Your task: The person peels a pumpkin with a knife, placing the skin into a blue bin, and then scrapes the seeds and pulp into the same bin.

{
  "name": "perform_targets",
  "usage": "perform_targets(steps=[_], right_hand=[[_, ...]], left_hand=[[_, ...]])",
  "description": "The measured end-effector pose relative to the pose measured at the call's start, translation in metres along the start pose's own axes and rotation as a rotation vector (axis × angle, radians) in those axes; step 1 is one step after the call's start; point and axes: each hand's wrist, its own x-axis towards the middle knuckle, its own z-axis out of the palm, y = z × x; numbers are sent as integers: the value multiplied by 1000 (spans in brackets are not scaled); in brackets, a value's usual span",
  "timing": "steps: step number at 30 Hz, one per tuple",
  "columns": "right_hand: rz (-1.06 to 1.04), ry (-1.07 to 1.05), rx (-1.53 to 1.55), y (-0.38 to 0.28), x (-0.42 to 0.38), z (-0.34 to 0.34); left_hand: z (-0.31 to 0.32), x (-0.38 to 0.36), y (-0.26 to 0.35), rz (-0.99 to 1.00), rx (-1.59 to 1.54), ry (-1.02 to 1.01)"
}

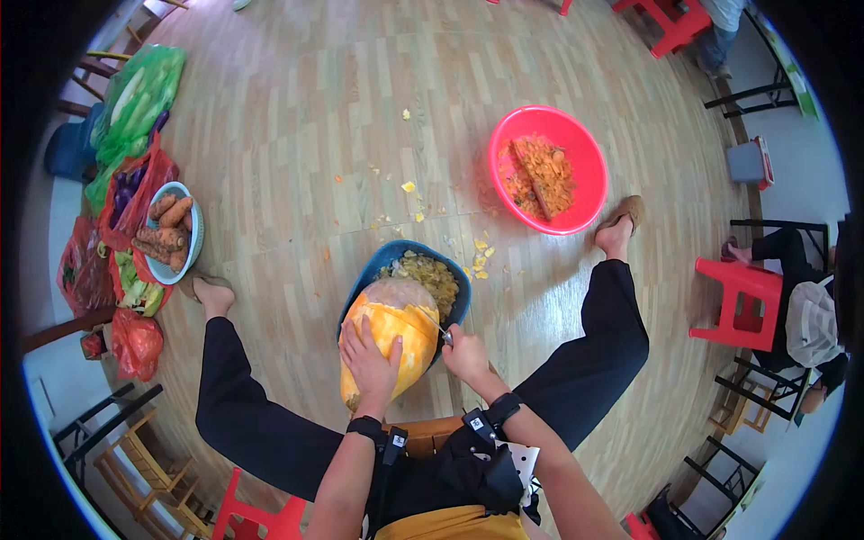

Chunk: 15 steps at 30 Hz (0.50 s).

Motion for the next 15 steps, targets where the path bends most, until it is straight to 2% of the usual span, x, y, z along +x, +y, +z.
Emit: perform_targets(steps=[6,12,15], right_hand=[[87,45,45,4,-1,1],[83,16,-9,3,-2,-2],[143,-16,58,4,-4,-4]], left_hand=[[-4,1,3,4,-12,19],[-1,1,2,-9,0,21],[2,1,-1,-8,4,26]])
